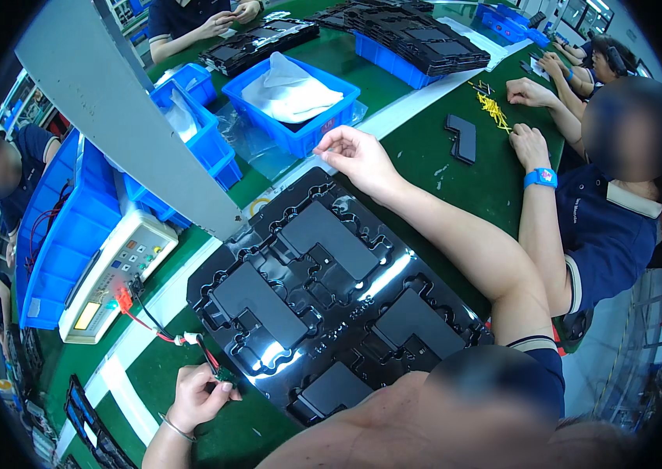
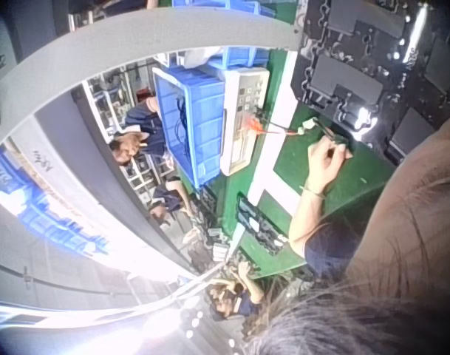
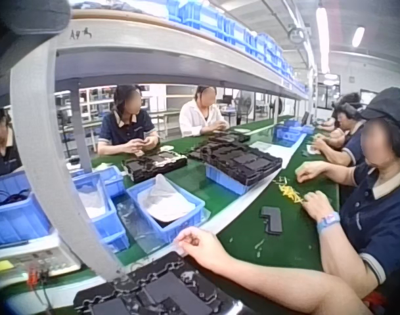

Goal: The person places an electronic component into a plastic tray by hand, then lifts the tray and stacks it onto a pile of trays on the upper shelf.

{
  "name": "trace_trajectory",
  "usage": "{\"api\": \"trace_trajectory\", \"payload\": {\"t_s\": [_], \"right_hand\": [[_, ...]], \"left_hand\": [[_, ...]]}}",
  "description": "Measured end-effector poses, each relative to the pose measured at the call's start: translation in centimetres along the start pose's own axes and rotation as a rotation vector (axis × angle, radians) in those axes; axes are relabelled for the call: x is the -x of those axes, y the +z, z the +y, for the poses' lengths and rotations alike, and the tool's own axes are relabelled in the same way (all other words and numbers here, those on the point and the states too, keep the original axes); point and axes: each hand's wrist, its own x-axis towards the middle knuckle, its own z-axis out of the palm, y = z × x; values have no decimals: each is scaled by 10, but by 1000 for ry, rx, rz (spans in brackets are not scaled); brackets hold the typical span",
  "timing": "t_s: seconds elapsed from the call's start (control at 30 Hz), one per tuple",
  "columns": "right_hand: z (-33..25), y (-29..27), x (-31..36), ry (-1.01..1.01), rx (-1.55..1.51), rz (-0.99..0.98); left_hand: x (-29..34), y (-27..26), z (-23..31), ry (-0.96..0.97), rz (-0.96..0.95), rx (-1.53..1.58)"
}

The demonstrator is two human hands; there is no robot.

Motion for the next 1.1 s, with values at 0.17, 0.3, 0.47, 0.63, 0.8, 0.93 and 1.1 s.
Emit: {"api": "trace_trajectory", "payload": {"t_s": [0.17,0.3,0.47,0.63,0.8,0.93,1.1], "right_hand": [[2,0,0,-7,-19,21],[3,1,0,-45,-68,55],[6,-1,-2,-42,-5,32],[8,-1,-2,-62,28,19],[6,-1,-2,-61,73,16],[6,-2,-2,-55,102,1],[6,-2,-2,-76,117,-8]], "left_hand": [[0,0,-1,-2,5,1],[0,0,-1,16,10,-19],[0,0,-1,23,10,-27],[1,0,-2,-8,14,-21],[0,1,0,-10,15,-5],[1,1,0,0,9,-13],[0,1,1,2,6,-16]]}}
